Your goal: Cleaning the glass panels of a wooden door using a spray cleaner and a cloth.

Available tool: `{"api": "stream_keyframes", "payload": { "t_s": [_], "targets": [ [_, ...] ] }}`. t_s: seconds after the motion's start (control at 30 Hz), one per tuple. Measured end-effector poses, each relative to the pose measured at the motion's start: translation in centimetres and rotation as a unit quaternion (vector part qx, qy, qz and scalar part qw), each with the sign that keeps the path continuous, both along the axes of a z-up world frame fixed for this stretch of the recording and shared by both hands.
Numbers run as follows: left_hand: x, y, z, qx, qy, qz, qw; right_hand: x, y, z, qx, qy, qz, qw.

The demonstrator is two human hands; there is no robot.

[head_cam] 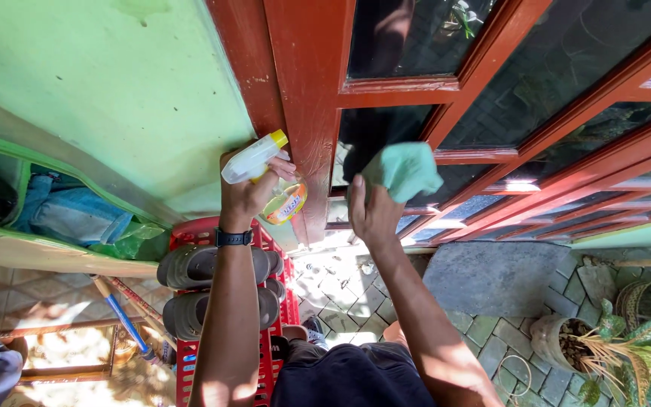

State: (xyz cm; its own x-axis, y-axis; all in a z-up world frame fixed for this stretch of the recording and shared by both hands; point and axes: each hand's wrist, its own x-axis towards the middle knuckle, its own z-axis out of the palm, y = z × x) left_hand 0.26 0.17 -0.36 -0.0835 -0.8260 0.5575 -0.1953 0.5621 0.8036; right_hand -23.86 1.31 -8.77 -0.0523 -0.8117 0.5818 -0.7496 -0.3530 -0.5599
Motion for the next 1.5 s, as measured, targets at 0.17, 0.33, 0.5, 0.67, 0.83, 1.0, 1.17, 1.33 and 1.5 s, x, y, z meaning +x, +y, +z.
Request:
{"api": "stream_keyframes", "payload": {
  "t_s": [0.17, 0.33, 0.5, 0.67, 0.83, 1.0, 1.17, 1.33, 1.5],
  "targets": [
    [-0.4, 0.1, 0.3, 0.058, 0.022, 0.005, 0.998, 0.6, -3.8, 9.6, -0.210, 0.011, -0.001, 0.978],
    [-0.3, -0.6, -0.9, 0.030, 0.028, -0.012, 0.999, -0.3, -8.5, 4.3, -0.305, 0.176, -0.066, 0.934],
    [-0.2, -0.5, -0.8, 0.028, 0.024, -0.009, 0.999, -0.2, -4.3, -4.3, -0.047, 0.087, 0.057, 0.993],
    [-0.2, -0.4, -0.7, 0.002, 0.007, -0.002, 1.000, -0.8, 1.0, -8.7, -0.120, 0.108, 0.042, 0.986],
    [-0.5, -0.4, -0.3, 0.003, 0.011, 0.007, 1.000, -1.4, 0.3, -0.3, -0.102, 0.001, 0.039, 0.994],
    [-0.7, 0.0, -0.3, 0.010, 0.009, 0.010, 1.000, -2.0, -4.7, 7.2, -0.243, -0.014, 0.037, 0.969],
    [-0.6, -0.4, -0.3, 0.011, 0.006, 0.006, 1.000, -0.1, -8.4, 7.6, -0.353, 0.227, -0.099, 0.902],
    [-0.8, -0.5, -0.3, 0.011, -0.007, 0.015, 1.000, -0.3, -5.8, -2.0, -0.180, 0.105, 0.016, 0.978],
    [-0.7, -0.4, -0.7, 0.005, -0.005, 0.025, 1.000, -1.1, -1.2, -12.1, 0.211, 0.168, 0.039, 0.962]
  ]
}}
